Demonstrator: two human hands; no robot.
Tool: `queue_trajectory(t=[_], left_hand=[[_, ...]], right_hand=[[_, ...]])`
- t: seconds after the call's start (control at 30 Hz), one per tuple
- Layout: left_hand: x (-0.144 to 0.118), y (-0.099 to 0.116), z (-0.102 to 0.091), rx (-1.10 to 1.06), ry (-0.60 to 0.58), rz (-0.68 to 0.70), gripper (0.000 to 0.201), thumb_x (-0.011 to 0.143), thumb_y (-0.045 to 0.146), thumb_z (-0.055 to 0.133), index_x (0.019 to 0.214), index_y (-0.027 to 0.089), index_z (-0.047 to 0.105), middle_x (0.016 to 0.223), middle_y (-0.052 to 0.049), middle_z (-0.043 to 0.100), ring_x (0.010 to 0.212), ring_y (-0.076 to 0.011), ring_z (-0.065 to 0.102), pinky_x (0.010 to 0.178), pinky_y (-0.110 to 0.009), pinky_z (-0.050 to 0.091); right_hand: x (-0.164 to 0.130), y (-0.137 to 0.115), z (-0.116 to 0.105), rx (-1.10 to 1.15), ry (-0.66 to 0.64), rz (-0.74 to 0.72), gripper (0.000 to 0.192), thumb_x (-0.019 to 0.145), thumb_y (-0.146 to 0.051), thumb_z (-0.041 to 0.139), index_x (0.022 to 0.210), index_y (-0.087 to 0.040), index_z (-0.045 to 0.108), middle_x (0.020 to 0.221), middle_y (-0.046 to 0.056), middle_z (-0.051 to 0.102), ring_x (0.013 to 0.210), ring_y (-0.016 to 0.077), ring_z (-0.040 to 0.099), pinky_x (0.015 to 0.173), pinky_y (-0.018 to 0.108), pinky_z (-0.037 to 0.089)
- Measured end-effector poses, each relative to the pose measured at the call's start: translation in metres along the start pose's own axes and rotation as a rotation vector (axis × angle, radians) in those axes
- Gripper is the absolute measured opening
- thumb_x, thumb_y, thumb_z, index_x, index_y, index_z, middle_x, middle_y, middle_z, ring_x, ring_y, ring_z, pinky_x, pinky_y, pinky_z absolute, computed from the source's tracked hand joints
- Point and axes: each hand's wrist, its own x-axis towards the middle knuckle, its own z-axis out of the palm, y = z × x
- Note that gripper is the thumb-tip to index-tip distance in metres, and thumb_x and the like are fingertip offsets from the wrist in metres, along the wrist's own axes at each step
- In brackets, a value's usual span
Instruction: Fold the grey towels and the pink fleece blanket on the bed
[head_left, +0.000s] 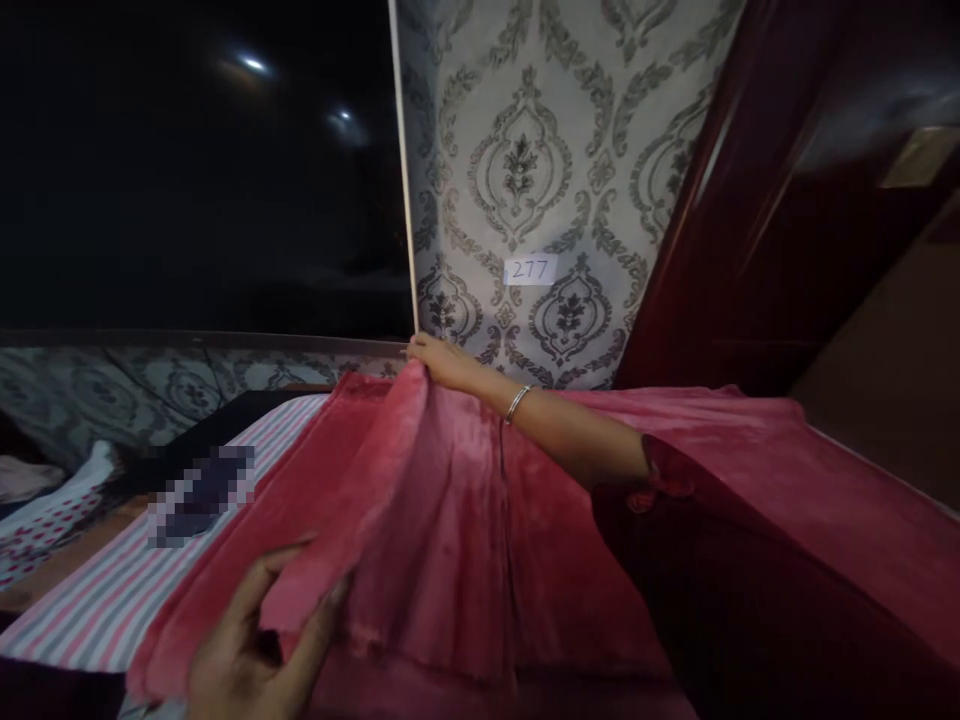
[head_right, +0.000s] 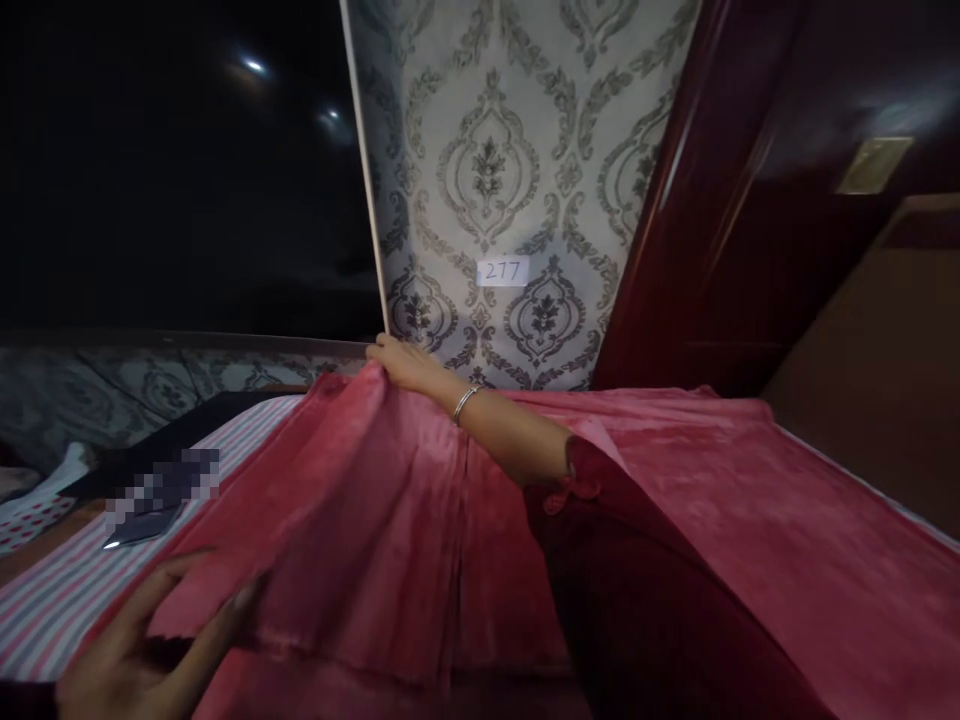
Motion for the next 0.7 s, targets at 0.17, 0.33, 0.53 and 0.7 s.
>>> queue_trajectory(t=[0.17, 0.33, 0.53, 0.7], left_hand=[[-0.011, 0.086, 0.041, -0.163, -0.082, 0.555, 0.024, 0.081, 0.035, 0.064, 0.100, 0.021, 0.062, 0.099, -0.004, 0.073, 0.080, -0.0175, 0.068, 0.069, -0.027, 0.056], [-0.057, 0.153, 0.122, -0.275, -0.536, 0.846, 0.026, 0.076, 0.014, 0.057, 0.102, 0.020, 0.059, 0.099, -0.005, 0.069, 0.087, -0.0188, 0.065, 0.076, -0.031, 0.053], [-0.109, 0.164, 0.192, -0.153, -1.014, 0.840, 0.010, 0.073, 0.019, 0.059, 0.079, 0.020, 0.050, 0.079, -0.001, 0.061, 0.064, -0.0137, 0.048, 0.056, -0.028, 0.034], [-0.075, 0.160, 0.160, -0.270, -0.867, 0.607, 0.007, 0.077, 0.025, 0.058, 0.080, 0.020, 0.056, 0.079, 0.000, 0.065, 0.066, -0.0125, 0.052, 0.058, -0.026, 0.036]], right_hand=[[-0.075, 0.060, -0.071, 0.080, 0.291, 0.065, 0.016, 0.089, -0.017, 0.048, 0.095, -0.017, 0.063, 0.106, 0.005, 0.057, 0.091, 0.0182, 0.051, 0.082, 0.028, 0.042], [-0.214, 0.116, -0.099, 0.102, 0.437, 0.371, 0.017, 0.081, -0.022, 0.051, 0.088, -0.018, 0.066, 0.092, 0.004, 0.058, 0.087, 0.0194, 0.051, 0.080, 0.029, 0.044], [-0.346, 0.116, -0.063, 0.149, 0.426, 0.659, 0.013, 0.066, -0.019, 0.046, 0.064, -0.021, 0.059, 0.070, 0.003, 0.061, 0.073, 0.0211, 0.055, 0.071, 0.031, 0.047], [-0.320, 0.116, -0.063, 0.137, 0.461, 0.681, 0.015, 0.067, -0.018, 0.047, 0.068, -0.020, 0.061, 0.076, 0.007, 0.063, 0.078, 0.0225, 0.056, 0.076, 0.033, 0.047]])
